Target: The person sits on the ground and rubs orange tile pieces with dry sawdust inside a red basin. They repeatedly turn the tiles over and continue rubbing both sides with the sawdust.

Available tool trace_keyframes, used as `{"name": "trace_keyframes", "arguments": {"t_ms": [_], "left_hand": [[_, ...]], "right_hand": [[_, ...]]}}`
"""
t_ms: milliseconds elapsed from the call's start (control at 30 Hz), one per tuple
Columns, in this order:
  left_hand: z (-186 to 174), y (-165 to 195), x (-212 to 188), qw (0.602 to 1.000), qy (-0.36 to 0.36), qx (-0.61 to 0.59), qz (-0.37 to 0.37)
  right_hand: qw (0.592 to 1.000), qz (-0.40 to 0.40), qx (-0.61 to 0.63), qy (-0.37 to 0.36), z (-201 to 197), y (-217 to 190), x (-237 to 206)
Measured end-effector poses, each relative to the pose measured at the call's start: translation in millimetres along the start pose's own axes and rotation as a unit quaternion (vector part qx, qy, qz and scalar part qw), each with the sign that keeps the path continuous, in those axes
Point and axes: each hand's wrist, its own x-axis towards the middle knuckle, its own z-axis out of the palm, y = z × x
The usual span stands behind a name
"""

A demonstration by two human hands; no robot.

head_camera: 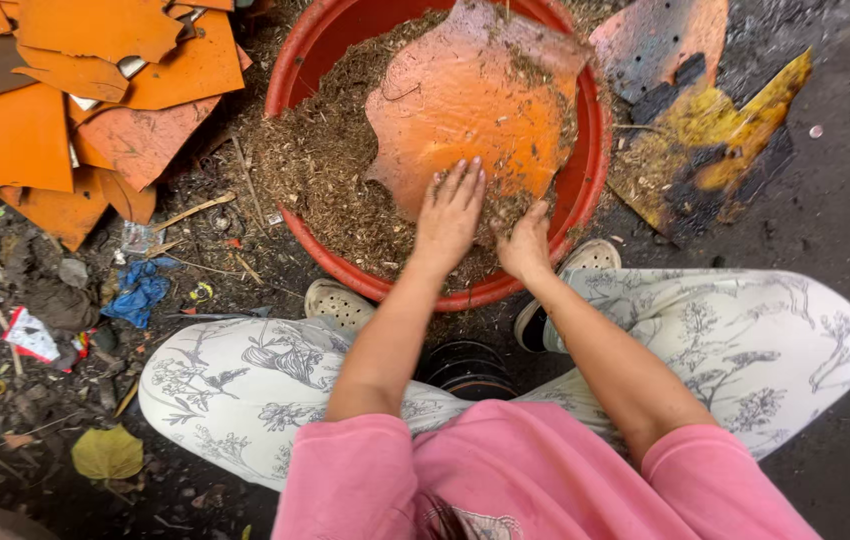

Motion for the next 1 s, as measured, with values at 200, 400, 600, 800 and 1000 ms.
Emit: {"name": "trace_keyframes", "arguments": {"t_ms": [200, 400, 600, 800, 1000], "left_hand": [[-10.5, -81.3, 9.2, 0.998, 0.005, -0.020, -0.062], [-7.5, -74.7, 11.8, 0.991, 0.058, -0.042, -0.113], [4.0, -83.3, 10.2, 0.993, 0.053, -0.040, -0.103], [-8.9, -90.1, 14.4, 0.996, 0.022, -0.004, -0.084], [-11.0, -101.8, 60.3, 0.986, 0.030, -0.050, -0.158]], "right_hand": [[0.995, -0.001, -0.088, 0.042, -27.7, 11.1, 14.9], [0.932, -0.287, -0.207, 0.078, -31.5, -43.6, 29.7], [0.918, -0.264, -0.281, -0.096, -36.7, -123.6, 79.6], [0.933, -0.203, -0.293, -0.040, -129.8, -128.8, 166.2], [0.961, -0.152, -0.226, 0.036, -118.3, -51.4, 127.5]]}}
